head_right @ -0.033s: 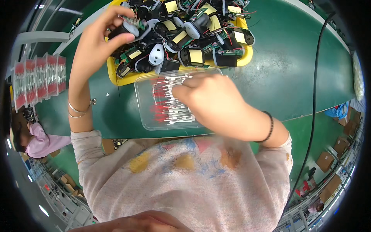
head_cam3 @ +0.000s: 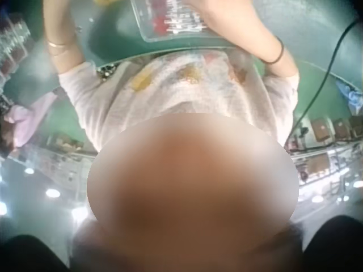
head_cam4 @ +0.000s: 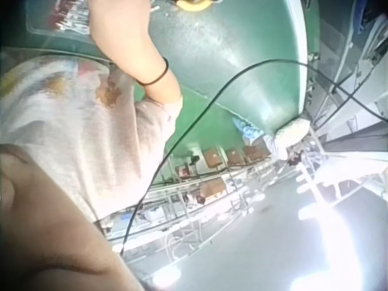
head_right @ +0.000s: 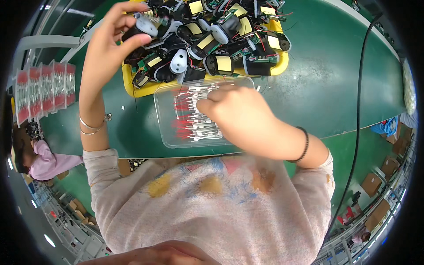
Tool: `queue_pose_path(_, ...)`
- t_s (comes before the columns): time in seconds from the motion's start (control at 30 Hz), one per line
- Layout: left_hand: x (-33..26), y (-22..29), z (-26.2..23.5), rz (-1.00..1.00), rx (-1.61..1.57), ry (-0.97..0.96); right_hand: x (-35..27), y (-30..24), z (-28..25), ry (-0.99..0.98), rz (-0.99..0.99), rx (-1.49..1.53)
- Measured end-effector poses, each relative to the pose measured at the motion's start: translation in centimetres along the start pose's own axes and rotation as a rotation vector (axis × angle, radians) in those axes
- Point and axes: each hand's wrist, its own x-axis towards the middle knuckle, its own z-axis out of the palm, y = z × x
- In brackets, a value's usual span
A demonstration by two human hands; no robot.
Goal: The person inserts small red and white cylindrical components into the holes of grey plastic electronic housings. They pick up each housing from a yellow bin, insert the components using their fingers, and place the finished units onto the green table. The process is repeated continuously throughout the clip.
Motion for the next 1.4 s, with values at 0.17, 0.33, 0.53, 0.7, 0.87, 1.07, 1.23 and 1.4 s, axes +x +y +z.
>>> queue_pose_path(0.17, -0.8, 1.8, 0.9, -0.056, -0.465, 0.166, 0.3, -0.6, 3.5, -0.068, -0.021, -0.036)
queue_pose_path(0.33, -0.5, 2.7, 1.6, 0.390, -0.623, 0.112, 0.9, -1.2, 2.7, 0.034, -0.077, -0.076)
queue_pose_path(0.53, -1.0, 3.2, 1.6, 0.406, -0.723, 0.072, 0.5, -1.3, 3.0, -0.144, -0.040, -0.206)
queue_pose_path(0.7, -0.8, 3.1, 1.7, 0.487, -0.658, 0.070, 0.8, -1.1, 1.5, -0.111, -0.079, -0.051)
queue_pose_path(0.87, -1.2, 3.6, 1.6, 0.408, -0.703, 0.108, 2.1, -0.9, -3.7, 0.051, -0.076, 0.511)
queue_pose_path(1.07, -1.2, 4.2, -0.8, 0.603, -0.207, -0.131, 3.3, 0.0, -6.3, 0.503, 0.012, 0.316)
queue_pose_path(1.23, -2.0, 5.3, 0.9, 0.462, -0.129, -0.162, 3.4, -0.8, -6.4, 0.615, -0.040, 0.209)
queue_pose_path(1.4, -1.7, 5.0, 0.9, 0.422, -0.320, -0.191, 3.9, 0.5, -6.4, 0.685, -0.231, 0.483)
